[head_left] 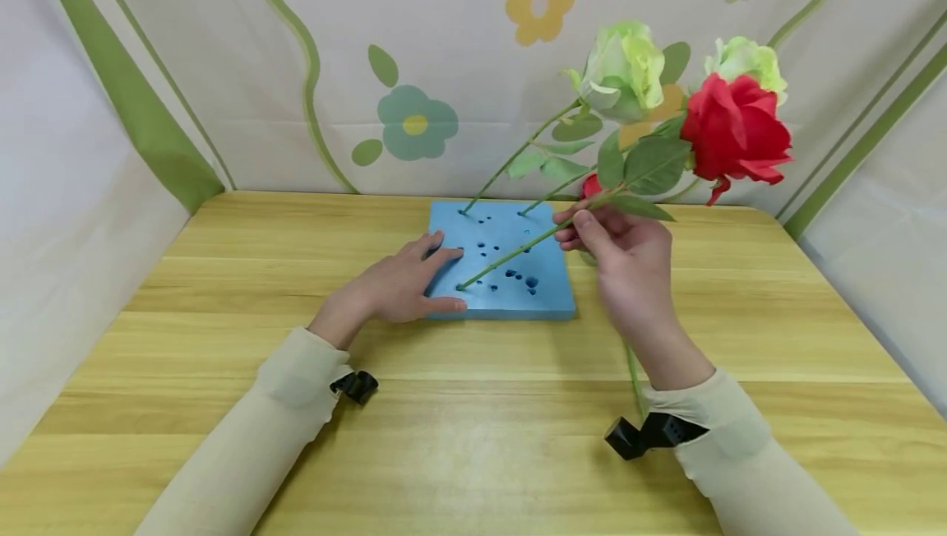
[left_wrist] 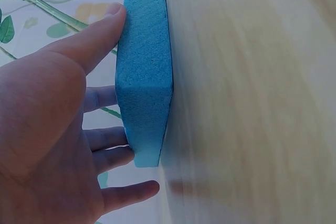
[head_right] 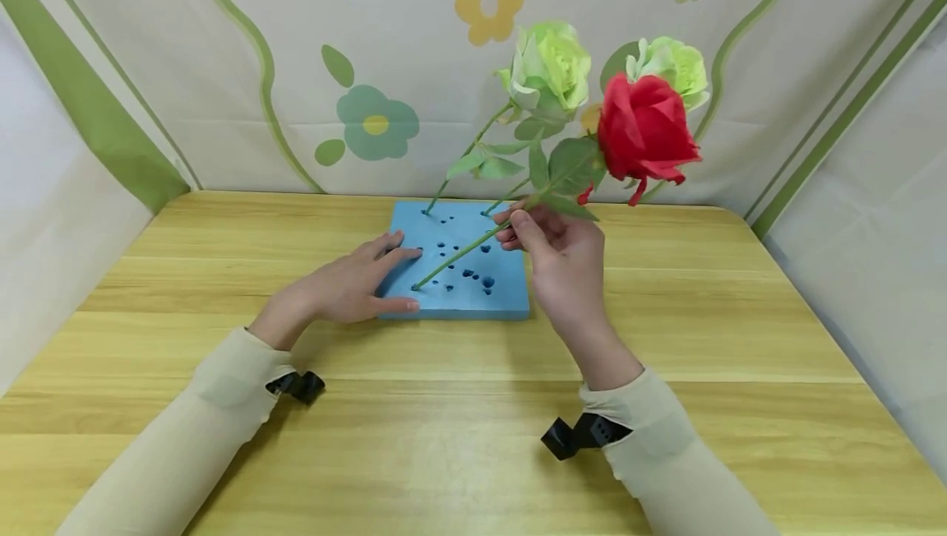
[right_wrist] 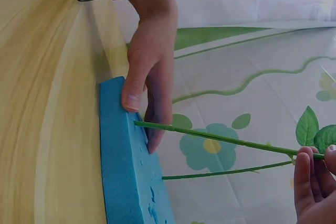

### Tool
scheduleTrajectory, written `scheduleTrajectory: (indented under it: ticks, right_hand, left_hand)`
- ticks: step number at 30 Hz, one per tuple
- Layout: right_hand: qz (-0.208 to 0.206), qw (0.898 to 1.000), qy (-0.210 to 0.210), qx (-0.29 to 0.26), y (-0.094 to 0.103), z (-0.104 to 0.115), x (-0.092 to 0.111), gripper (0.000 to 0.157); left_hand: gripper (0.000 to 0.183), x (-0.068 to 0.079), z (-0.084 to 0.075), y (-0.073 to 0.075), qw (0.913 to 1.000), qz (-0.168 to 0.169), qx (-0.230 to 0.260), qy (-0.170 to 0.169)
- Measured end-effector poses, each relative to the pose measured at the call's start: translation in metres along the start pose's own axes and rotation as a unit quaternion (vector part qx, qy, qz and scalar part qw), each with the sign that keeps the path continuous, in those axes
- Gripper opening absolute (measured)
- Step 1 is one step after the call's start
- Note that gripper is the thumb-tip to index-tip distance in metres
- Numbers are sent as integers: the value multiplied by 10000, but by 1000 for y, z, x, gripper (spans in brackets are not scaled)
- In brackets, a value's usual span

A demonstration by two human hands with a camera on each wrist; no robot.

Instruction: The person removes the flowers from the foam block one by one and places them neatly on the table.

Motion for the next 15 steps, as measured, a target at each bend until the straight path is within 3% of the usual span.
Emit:
scheduleTrajectory:
  ticks: [15]
  right_hand:
    - [-144, 9994, -325, -35, 7, 0, -5, 19]
  left_hand:
    - [88, -1, 4, 0, 10000, -71, 30, -56]
Point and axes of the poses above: each hand's wrist, its own x-axis away from the middle knuckle, its own y-axis out of the back of the hand, z = x × y, the point moved 2 cm from there along -x, towards the middle knuckle, and after that the axes turned 13 degrees about x, right-handed, at the moved point
